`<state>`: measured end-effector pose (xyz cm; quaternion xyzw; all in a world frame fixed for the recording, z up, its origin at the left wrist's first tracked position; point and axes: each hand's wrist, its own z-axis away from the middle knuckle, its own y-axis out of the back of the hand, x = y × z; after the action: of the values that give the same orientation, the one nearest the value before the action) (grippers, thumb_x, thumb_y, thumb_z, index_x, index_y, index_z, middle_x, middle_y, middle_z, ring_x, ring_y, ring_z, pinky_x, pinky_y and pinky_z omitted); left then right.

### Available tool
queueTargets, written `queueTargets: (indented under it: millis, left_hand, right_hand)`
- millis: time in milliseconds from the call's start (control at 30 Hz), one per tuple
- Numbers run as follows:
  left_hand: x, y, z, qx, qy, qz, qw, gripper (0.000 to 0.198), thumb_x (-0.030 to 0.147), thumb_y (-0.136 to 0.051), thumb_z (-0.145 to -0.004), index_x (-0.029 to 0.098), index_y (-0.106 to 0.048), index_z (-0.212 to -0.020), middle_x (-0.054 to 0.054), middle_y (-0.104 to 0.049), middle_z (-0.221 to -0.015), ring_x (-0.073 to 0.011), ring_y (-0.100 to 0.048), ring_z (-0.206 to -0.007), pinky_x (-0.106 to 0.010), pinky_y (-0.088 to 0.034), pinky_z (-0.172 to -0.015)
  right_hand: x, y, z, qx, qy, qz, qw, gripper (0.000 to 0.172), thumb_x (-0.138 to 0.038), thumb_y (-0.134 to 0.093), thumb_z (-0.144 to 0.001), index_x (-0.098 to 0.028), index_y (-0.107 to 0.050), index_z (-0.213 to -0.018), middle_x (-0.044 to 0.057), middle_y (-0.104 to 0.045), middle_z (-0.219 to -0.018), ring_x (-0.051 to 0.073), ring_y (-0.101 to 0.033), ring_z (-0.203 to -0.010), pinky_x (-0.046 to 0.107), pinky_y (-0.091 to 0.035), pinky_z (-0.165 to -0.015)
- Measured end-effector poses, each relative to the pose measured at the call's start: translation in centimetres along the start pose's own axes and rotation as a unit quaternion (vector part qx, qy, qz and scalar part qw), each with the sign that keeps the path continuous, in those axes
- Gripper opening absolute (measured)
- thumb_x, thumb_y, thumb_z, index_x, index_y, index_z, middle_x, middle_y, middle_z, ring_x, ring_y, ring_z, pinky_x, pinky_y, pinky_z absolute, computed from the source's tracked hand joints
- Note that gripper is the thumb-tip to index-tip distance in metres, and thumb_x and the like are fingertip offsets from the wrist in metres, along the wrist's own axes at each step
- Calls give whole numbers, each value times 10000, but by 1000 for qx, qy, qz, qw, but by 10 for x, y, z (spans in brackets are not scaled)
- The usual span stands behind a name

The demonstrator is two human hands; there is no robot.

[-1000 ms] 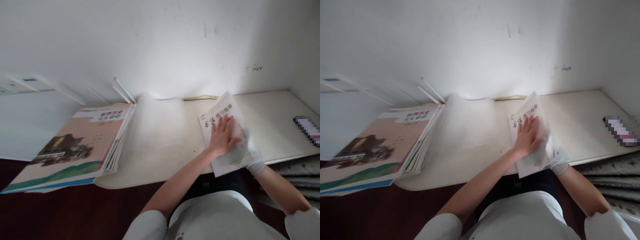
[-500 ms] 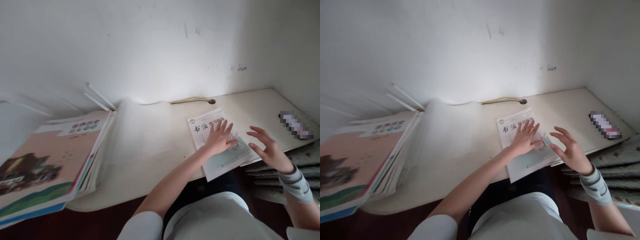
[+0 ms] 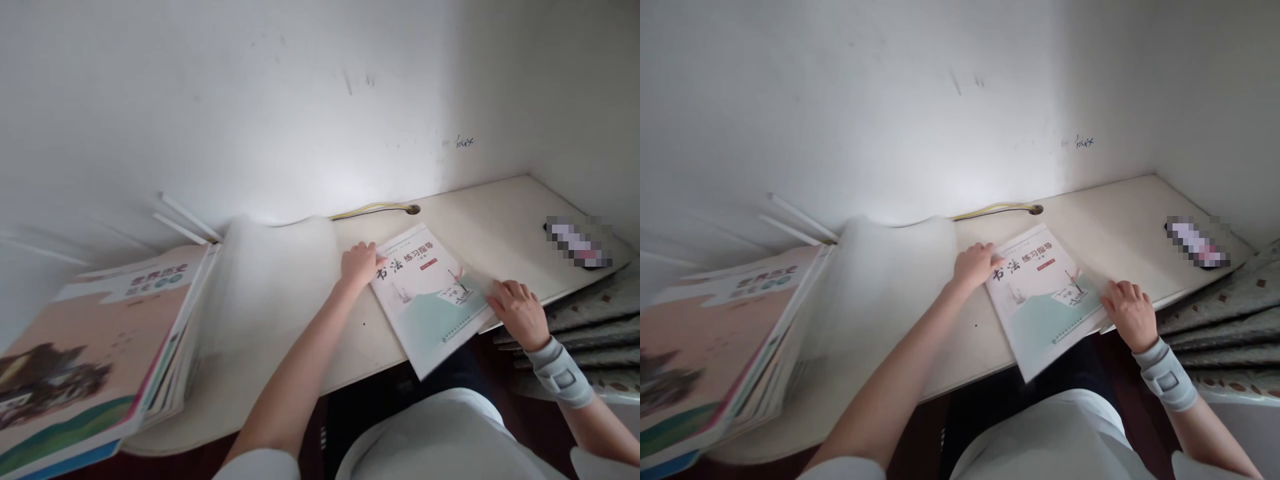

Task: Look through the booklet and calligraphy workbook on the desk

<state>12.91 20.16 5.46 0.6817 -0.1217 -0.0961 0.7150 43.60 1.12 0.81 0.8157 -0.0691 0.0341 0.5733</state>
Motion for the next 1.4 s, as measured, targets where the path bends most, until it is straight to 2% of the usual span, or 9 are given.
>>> queueTargets:
  millis: [200,333,433,567,633,867,967,1200,1400]
  left_hand:
    - [-12,11,43,-76,30,-12,997,374,540,-530,-768,177,-621,-748,-128,-653,-739,-265,-612,-717,-307,-384,-618]
    - [-7,10,16,-67,9,108,992,430,545,-434,-807,181,-594,-643,-90,-623,-647,-228,-589,-656,-289,-356,-584]
    - [4,1,-21,-68,-4,157,985,388,494,-462,-801,163,-596,-648,-67,-617,-637,-194,-576,-621,-271,-351,-568]
    - [11,-10,-50,-62,-20,189,980,248,366,-521,-771,156,-606,-671,-32,-628,-656,-154,-569,-611,-243,-355,-558]
    - [8,-13,-51,-47,-17,194,980,196,315,-523,-764,162,-601,-670,-29,-635,-675,-154,-575,-637,-243,-362,-576]
    - [-13,-30,-32,41,70,175,981,205,259,-365,-884,163,-529,-961,-93,-652,-848,-203,-602,-818,-292,-393,-707]
    - [-19,-33,-28,47,82,180,979,240,274,-325,-904,153,-507,-1004,-109,-647,-855,-217,-602,-837,-313,-396,-724]
    - [-33,-20,-31,-74,-35,256,963,160,334,-635,-660,183,-580,-657,-5,-630,-669,-172,-589,-679,-255,-413,-635]
    - [-28,-19,-28,-31,-62,304,950,122,301,-515,-728,188,-520,-683,30,-580,-655,-137,-531,-645,-243,-394,-617]
  right_hand:
    - [16,0,-52,-72,-66,-19,995,325,-410,-405,-892,-188,-625,-979,108,-634,-939,220,-577,-807,292,-385,-606]
    - [31,13,-51,-156,-165,-74,971,471,-536,-344,-884,-190,-616,-716,70,-636,-663,189,-581,-606,286,-361,-548]
    - [36,11,-36,-211,-159,-199,944,485,-528,-377,-865,-195,-537,-549,36,-599,-535,159,-572,-535,291,-401,-583]
    - [33,-4,-27,-206,-229,-413,857,327,-494,-462,-815,-196,-598,-818,4,-613,-542,147,-575,-476,266,-435,-498]
    - [31,-12,-31,-175,-239,-445,845,357,-469,-509,-786,-192,-568,-1002,-19,-603,-540,139,-551,-435,259,-430,-461]
    - [17,-24,-85,-143,-148,-334,920,361,-431,-485,-809,-168,-597,-1030,48,-669,-745,156,-610,-631,264,-445,-617]
    - [6,-19,-117,-190,-99,-265,940,376,-424,-475,-823,-149,-598,-1047,87,-678,-861,186,-618,-772,276,-431,-696]
    - [2,-7,-146,-326,40,-228,917,430,-557,-460,-802,-177,-623,-923,92,-666,-915,193,-604,-773,285,-423,-677]
    - [-11,-7,-160,-331,141,-290,887,475,-536,-450,-825,-175,-594,-1098,96,-655,-1023,187,-601,-858,280,-430,-765]
